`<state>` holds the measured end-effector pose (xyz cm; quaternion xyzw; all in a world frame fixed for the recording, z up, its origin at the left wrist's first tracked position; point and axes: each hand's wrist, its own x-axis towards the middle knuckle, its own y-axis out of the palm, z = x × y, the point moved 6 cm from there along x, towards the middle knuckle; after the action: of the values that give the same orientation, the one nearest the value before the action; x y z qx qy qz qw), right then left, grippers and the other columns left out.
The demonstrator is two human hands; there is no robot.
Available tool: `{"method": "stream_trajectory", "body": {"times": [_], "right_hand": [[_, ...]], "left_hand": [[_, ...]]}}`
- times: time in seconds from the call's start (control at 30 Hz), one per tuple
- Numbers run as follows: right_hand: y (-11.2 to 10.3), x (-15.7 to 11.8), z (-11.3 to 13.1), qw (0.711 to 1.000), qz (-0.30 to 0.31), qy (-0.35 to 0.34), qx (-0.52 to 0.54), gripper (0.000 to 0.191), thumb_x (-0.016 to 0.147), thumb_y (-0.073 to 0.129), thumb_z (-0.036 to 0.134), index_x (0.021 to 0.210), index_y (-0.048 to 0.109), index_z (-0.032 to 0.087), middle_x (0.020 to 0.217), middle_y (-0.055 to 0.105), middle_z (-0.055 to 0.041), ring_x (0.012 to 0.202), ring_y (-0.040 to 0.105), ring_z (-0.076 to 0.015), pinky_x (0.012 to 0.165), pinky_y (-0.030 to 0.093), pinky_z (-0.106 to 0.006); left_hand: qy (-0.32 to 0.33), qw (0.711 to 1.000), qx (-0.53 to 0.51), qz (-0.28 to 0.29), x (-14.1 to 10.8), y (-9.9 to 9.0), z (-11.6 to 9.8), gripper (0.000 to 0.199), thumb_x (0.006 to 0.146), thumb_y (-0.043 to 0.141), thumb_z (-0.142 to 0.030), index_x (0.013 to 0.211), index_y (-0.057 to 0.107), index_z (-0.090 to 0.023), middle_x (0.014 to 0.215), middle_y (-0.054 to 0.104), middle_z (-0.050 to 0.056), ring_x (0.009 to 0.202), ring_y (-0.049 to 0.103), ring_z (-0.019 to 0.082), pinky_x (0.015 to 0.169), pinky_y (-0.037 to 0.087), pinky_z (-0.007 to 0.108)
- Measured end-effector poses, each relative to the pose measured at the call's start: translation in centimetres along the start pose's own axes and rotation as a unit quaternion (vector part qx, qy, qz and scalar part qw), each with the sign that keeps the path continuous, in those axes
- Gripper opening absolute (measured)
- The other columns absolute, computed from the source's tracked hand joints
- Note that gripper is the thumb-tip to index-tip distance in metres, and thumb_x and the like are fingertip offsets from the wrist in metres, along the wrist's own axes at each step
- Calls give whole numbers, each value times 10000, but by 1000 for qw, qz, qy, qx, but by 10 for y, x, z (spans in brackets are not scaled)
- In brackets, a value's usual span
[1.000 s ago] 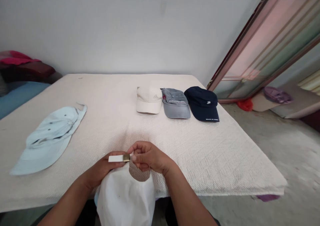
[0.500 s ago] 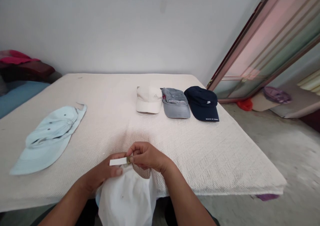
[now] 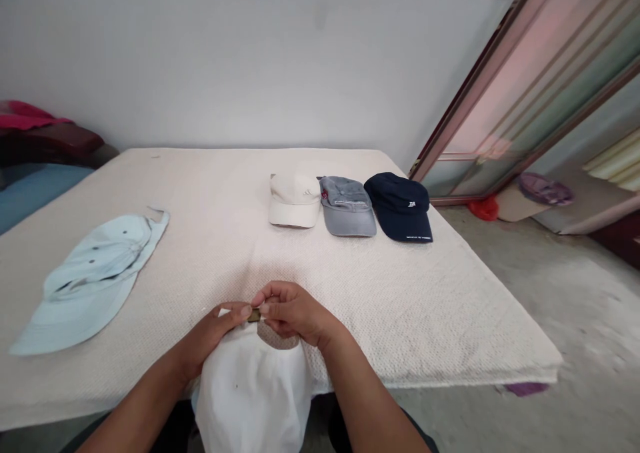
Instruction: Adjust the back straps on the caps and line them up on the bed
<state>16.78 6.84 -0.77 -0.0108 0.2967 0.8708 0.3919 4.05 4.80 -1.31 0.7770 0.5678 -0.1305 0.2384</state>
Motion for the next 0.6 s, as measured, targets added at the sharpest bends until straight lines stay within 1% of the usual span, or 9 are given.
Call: {"method": "stream_trajectory", "body": {"times": [0.1,0.2,0.33,0.43,0.5,0.57,0.6], "right_hand": [[0,-1,-1,1000,6,-5,5,175,776,646,256,916,582,172,492,425,83,417,286,-41,388,147,-179],[0,-1,-2,1000,9,-3,9,194,777,653,264,935,590,171,508,474,66,426,318,-43,398,169,-175],[-2,-1,-4,1000,-8,-2,17,209,765,677,268,934,603,171,555,501,51,461,377,-49,421,210,-171],[-5,-1,-4,1000,-22,-5,18,196,774,672,263,934,609,170,560,502,52,451,357,-44,421,209,-171],[-7,-1,-2,999,-35,-11,20,194,776,673,267,933,612,172,550,487,60,444,343,-45,423,220,-174],[-9,-3,1,998,-60,-23,26,189,773,681,271,924,618,174,584,502,52,479,387,-54,454,274,-179],[-10,-5,2,997,-72,-28,30,183,776,682,279,913,624,173,625,525,40,517,426,-61,486,312,-184]], "left_hand": [[18,1000,-14,14,0,2,0,323,749,651,-440,626,629,-143,601,604,31,566,522,150,556,386,259],[19,999,-31,20,1,3,1,319,749,647,-439,628,633,-144,595,608,38,590,545,165,573,398,265],[18,999,-42,12,1,3,3,304,751,648,-421,643,644,-137,605,625,47,588,558,168,565,401,263],[9,998,-68,6,2,3,6,253,753,658,-369,665,648,-132,615,634,35,546,542,142,535,396,248],[5,995,-100,-8,3,-1,7,208,750,668,-327,684,653,-131,632,649,31,542,550,132,531,408,240],[-4,986,-162,-45,3,-10,6,171,742,676,-301,696,659,-137,636,660,22,538,568,130,540,435,239],[-13,977,-204,-65,3,-16,5,161,740,674,-302,701,662,-146,631,665,17,538,582,135,554,454,246]]}}
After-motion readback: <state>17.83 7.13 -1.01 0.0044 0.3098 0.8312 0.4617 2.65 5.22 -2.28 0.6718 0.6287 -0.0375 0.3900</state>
